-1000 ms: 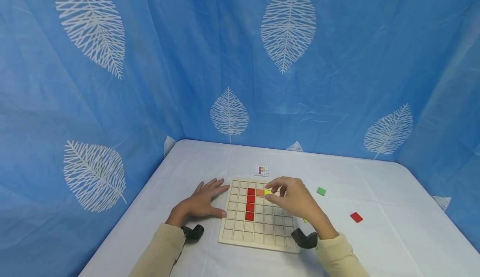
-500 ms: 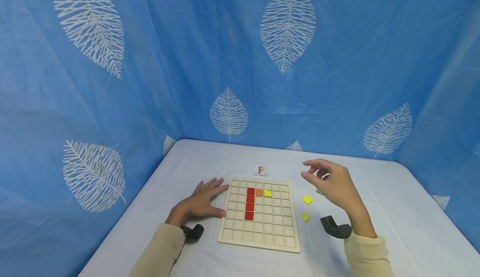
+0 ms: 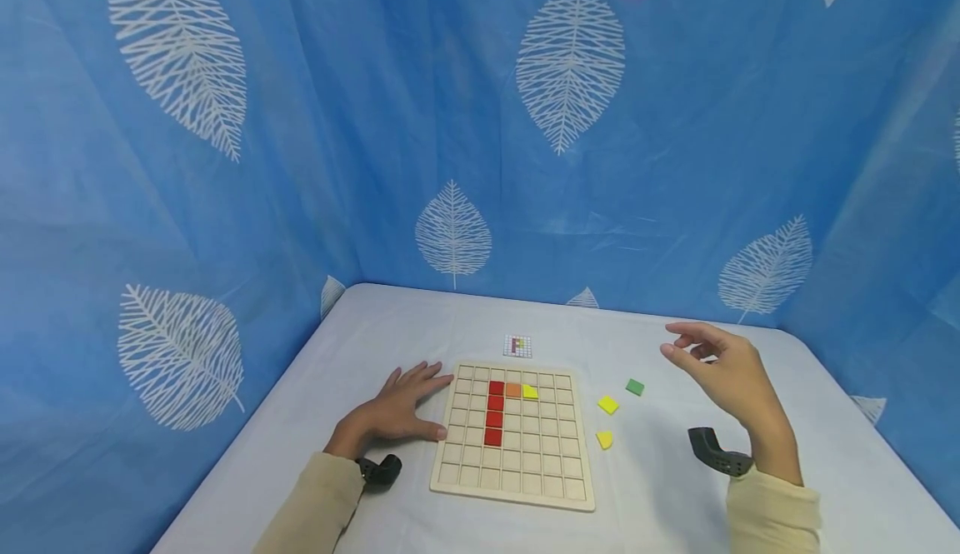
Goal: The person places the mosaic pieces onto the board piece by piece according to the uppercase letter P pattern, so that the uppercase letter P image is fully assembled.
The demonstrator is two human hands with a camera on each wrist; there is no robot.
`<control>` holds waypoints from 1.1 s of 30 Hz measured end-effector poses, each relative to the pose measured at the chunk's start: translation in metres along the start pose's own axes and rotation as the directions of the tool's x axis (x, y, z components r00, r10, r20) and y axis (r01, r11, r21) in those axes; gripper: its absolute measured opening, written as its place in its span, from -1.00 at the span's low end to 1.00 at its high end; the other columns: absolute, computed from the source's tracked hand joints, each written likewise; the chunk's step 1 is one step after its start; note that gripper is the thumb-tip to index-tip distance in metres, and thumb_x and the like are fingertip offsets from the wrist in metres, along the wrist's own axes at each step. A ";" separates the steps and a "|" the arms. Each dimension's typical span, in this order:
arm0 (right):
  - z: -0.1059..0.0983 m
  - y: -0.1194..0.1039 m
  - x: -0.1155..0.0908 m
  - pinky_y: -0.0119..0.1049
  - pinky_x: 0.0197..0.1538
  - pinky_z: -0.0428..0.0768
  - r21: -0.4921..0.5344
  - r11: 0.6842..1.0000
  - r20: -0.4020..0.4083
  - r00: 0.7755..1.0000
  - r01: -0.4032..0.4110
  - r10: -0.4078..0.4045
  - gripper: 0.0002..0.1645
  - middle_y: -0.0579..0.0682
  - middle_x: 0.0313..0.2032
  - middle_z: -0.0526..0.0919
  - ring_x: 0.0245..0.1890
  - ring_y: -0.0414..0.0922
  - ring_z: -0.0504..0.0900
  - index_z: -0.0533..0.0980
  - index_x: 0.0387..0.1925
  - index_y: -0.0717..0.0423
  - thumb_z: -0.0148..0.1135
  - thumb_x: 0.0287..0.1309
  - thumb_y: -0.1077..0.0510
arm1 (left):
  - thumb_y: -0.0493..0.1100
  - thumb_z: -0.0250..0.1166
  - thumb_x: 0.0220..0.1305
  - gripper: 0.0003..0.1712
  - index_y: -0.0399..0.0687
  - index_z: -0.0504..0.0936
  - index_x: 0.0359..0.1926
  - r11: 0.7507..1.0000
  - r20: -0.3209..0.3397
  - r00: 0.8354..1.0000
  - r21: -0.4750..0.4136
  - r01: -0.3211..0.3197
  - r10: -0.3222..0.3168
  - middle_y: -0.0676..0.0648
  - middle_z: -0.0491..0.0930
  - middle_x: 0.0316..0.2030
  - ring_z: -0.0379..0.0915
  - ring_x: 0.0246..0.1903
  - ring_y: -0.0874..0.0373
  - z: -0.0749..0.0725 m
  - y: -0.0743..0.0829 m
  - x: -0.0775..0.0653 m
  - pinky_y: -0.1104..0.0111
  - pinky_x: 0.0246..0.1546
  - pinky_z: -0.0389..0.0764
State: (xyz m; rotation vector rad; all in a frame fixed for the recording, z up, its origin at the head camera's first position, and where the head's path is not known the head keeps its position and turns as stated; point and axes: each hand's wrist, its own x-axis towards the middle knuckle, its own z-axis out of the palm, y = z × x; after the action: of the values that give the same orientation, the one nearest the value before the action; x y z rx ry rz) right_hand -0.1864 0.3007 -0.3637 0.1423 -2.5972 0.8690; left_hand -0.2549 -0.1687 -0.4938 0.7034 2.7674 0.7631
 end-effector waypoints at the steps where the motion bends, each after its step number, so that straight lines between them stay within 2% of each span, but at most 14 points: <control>1: -0.001 0.003 0.000 -0.40 -0.39 0.55 0.002 1.000 0.003 1.000 -0.006 0.006 -0.45 0.05 -0.16 0.64 -0.29 -0.41 0.49 0.59 0.18 0.03 0.31 0.28 -0.17 | 0.48 0.43 -0.07 0.15 0.30 0.24 0.52 1.000 -0.003 1.000 0.000 -0.003 0.003 -0.02 0.03 0.59 -0.24 0.61 -0.07 0.000 0.000 0.000 -0.18 0.56 -0.33; 8: -0.008 0.018 -0.003 -0.39 -0.39 0.53 0.022 0.999 0.055 0.998 -0.036 0.035 -0.41 0.09 -0.10 0.62 -0.28 -0.50 0.48 0.55 0.23 0.05 0.28 0.31 -0.18 | 0.49 0.41 -0.06 0.16 0.30 0.21 0.53 1.000 0.008 1.000 0.011 0.003 -0.003 0.00 0.00 0.60 -0.26 0.61 -0.05 0.002 -0.001 0.001 -0.17 0.57 -0.34; 12: -0.008 0.031 -0.005 -0.37 -0.39 0.53 0.043 0.996 0.095 0.993 -0.072 0.068 -0.38 0.10 -0.07 0.60 -0.28 -0.45 0.50 0.52 0.26 0.05 0.25 0.33 -0.20 | 0.48 0.42 -0.06 0.16 0.30 0.20 0.54 1.000 0.006 1.000 0.014 0.010 -0.010 0.00 -0.01 0.60 -0.28 0.61 -0.04 0.000 -0.002 0.003 -0.16 0.57 -0.35; 17: -0.005 0.056 -0.011 -0.41 -0.33 0.60 0.081 0.985 0.172 0.976 -0.150 0.134 -0.33 0.08 -0.04 0.58 -0.30 -0.39 0.56 0.47 0.31 0.08 0.23 0.34 -0.21 | 0.47 0.42 -0.04 0.16 0.26 0.21 0.54 1.000 0.003 1.000 0.018 -0.012 0.012 -0.04 -0.01 0.60 -0.26 0.61 -0.09 0.000 -0.003 0.004 -0.19 0.55 -0.34; 21: 0.000 0.073 -0.014 -0.38 -0.27 0.65 0.086 0.975 0.220 0.958 -0.207 0.184 -0.27 0.08 -0.02 0.57 -0.29 -0.39 0.57 0.44 0.34 0.11 0.23 0.33 -0.24 | 0.48 0.43 -0.06 0.17 0.26 0.22 0.53 1.000 0.006 1.000 0.000 0.001 -0.001 -0.03 -0.01 0.60 -0.27 0.61 -0.09 0.001 -0.004 0.002 -0.19 0.56 -0.35; 25: 0.005 0.087 -0.019 -0.34 -0.30 0.62 0.079 0.962 0.267 0.935 -0.262 0.233 -0.21 0.07 -0.03 0.56 -0.27 -0.25 0.59 0.41 0.35 0.16 0.24 0.31 -0.26 | 0.48 0.42 -0.06 0.16 0.28 0.21 0.54 1.000 0.015 1.000 0.012 0.018 -0.018 -0.01 -0.01 0.60 -0.27 0.61 -0.07 0.004 -0.005 -0.001 -0.18 0.56 -0.33; 29: 0.008 0.098 -0.020 -0.32 -0.41 0.48 0.073 0.961 0.298 0.926 -0.266 0.233 -0.20 0.08 -0.08 0.53 -0.28 -0.08 0.56 0.42 0.34 0.20 0.28 0.28 -0.24 | 0.47 0.42 -0.04 0.15 0.29 0.20 0.54 1.000 0.020 1.000 0.012 0.023 -0.023 0.00 -0.02 0.60 -0.28 0.61 -0.05 0.002 -0.003 0.000 -0.16 0.57 -0.36; 33: 0.008 0.109 -0.020 -0.32 -0.41 0.46 0.052 0.967 0.342 0.914 -0.249 0.218 -0.25 0.16 -0.03 0.53 -0.31 -0.06 0.56 0.44 0.32 0.20 0.31 0.28 -0.18 | 0.46 0.42 -0.03 0.14 0.29 0.20 0.54 1.000 0.018 1.000 0.010 0.013 -0.013 -0.01 -0.03 0.60 -0.30 0.61 -0.05 0.000 -0.001 0.004 -0.15 0.57 -0.38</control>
State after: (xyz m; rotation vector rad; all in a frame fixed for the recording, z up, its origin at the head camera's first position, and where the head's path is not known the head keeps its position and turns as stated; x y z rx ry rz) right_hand -0.1942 0.3830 -0.4386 0.0020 -2.9331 1.1402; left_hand -0.2589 -0.1675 -0.4949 0.6899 2.7584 0.7375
